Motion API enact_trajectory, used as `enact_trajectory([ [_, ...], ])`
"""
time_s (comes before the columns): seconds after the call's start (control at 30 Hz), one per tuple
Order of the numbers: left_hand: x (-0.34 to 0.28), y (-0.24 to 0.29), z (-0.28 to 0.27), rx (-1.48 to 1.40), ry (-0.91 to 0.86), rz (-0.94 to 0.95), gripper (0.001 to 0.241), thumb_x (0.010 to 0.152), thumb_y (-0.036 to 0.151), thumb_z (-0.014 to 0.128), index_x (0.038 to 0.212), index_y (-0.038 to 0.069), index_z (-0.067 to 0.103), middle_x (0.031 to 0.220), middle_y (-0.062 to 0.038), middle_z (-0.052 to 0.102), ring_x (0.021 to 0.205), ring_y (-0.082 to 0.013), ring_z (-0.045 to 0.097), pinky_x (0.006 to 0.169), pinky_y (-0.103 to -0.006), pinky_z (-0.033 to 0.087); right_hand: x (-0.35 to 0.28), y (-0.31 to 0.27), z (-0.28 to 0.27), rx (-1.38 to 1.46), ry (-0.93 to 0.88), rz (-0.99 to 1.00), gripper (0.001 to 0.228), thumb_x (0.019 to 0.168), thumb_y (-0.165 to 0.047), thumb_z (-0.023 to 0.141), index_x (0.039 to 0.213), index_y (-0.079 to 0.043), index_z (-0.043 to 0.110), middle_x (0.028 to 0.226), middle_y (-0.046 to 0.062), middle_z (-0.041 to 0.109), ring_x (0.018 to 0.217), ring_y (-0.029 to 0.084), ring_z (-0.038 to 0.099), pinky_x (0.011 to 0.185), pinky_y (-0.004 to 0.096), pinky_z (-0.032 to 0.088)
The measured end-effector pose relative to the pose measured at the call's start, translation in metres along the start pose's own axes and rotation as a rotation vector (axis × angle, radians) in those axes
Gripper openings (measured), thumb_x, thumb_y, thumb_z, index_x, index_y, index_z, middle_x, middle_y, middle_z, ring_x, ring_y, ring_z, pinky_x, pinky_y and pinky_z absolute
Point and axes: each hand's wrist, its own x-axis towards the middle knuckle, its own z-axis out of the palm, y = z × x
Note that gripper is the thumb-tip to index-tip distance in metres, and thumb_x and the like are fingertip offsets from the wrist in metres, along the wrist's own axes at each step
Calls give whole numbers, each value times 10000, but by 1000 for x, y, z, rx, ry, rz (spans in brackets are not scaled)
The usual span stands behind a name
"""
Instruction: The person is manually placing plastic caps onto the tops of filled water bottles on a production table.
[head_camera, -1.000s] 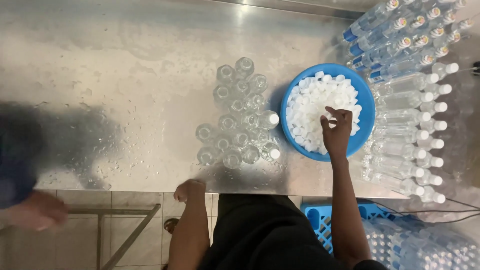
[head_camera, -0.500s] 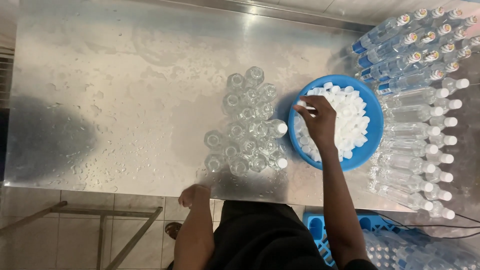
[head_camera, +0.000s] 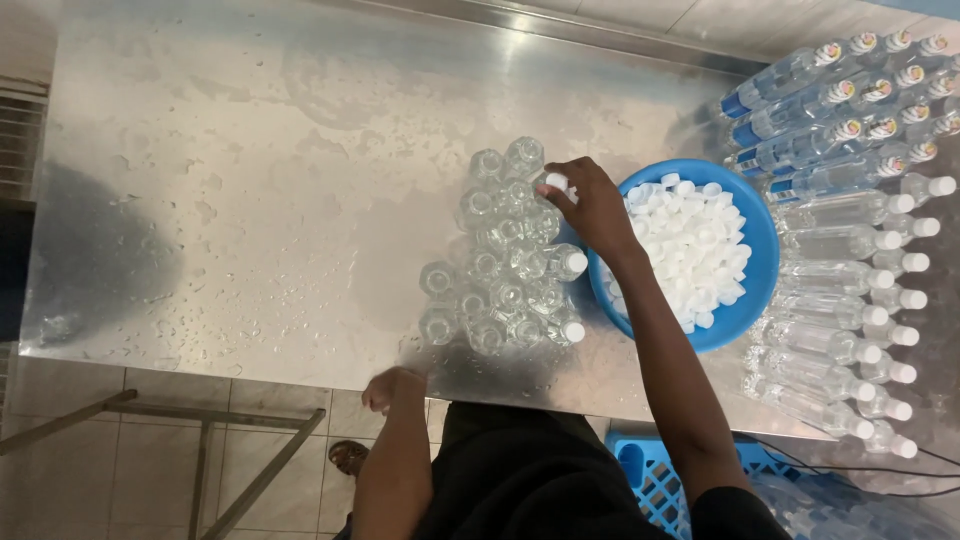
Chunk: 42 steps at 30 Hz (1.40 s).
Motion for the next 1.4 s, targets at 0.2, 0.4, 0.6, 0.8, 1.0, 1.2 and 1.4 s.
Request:
enact_trajectory([
  [0.2,-18,-8,-8,-72,-53,-92,277,1142,420,464,1187,201,629,1290,102,736,1286,-113,608,1265,-483,223,10,9,-9,304,-83,229,271,1115,-282,744,1333,-124,765,1060,128,689,940,270,728,798,429,614],
  [0.4,-73,-65,-25,-338,-91,-157,260,1160,409,438,1239,200,569,1369,115,713,1347,-85,580,1275,-442,214,15,31,1,501,-143,377,229,1073,-221,735,1270,-123,798,816,105,704,673,151,636,562,294,546],
  [0.6,-70,-58,-12,-331,9,-111,226,1186,335,463,1226,135,560,1321,69,735,1314,-79,604,1258,-404,220,14,52,16,573,-64,309,193,1079,-175,764,1254,-105,804,805,113,728,660,126,619,578,273,528],
  [0.8,-87,-65,-11,-700,70,-76,214,1199,294,451,1219,98,534,1263,37,742,1301,-66,612,1253,-362,220,-33,56,-23,321,137,249,412,1129,-324,765,1477,-121,678,1010,204,759,948,303,736,922,503,589],
  [1.0,-85,-65,-9,-632,77,-75,222,1193,303,430,1217,111,538,1252,48,735,1297,-71,615,1250,-367,225,-118,147,-44,-364,43,472,261,1124,-332,730,1311,-157,776,1077,116,659,1116,336,632,859,572,652],
  [1.2,-89,-66,-15,-621,71,-61,232,1187,313,409,1215,124,542,1240,60,728,1294,-76,618,1247,-372,230,-141,141,-46,-329,108,438,250,1166,-297,684,1320,-124,778,1176,152,608,1164,349,610,865,589,663],
  [1.4,-90,-68,-17,-596,63,-59,245,1181,322,388,1213,137,546,1229,71,721,1291,-81,621,1244,-377,235,-148,149,-45,-281,109,440,123,1087,-230,774,1188,-166,746,1177,75,644,1147,279,611,895,516,641],
])
